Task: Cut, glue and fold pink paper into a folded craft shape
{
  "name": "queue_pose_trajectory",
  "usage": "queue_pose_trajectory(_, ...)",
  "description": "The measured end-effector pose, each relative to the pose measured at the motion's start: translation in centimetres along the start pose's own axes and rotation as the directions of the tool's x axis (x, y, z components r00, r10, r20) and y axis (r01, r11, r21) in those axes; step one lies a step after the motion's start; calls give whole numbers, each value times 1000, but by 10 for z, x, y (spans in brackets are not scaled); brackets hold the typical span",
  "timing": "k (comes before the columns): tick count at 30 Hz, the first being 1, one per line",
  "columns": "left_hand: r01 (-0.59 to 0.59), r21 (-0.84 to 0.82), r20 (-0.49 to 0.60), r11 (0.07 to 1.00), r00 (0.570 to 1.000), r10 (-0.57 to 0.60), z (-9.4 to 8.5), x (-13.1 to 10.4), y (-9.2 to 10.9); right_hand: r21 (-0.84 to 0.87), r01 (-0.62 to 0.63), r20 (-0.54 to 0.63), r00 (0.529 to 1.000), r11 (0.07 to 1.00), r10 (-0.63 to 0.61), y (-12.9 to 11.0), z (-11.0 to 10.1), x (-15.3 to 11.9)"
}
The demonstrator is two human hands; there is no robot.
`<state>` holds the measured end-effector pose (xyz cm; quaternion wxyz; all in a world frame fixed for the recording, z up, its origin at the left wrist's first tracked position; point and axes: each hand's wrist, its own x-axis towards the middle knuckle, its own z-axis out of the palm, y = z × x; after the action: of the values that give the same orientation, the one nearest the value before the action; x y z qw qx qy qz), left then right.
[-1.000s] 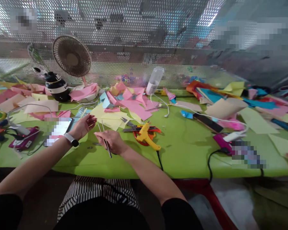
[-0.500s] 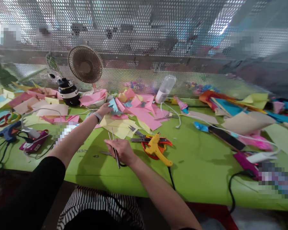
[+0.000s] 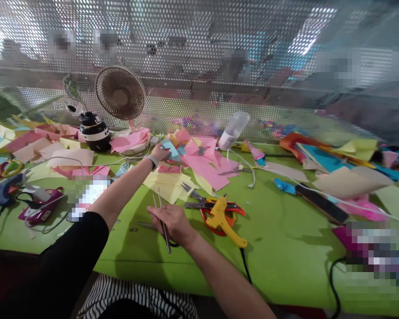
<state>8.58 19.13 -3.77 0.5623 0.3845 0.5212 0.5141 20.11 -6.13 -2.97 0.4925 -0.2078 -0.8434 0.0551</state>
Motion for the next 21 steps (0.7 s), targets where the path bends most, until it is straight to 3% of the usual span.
queue_pose_trajectory(6,54,106,-80,993,996,-45,3,-7,-4,-41,18,8,1000,999,-18,-3,-5,1)
queue_pose_trajectory(14,144,43,-113,989,984,-138,4,-23,4,-34,44,24,999,998,-43,-8,-7,1)
queue_pose_trajectory(21,-49,-149,-135,988,990,29,10,-35,22,-58,93,-49,994,994,-96,-8,-11,2)
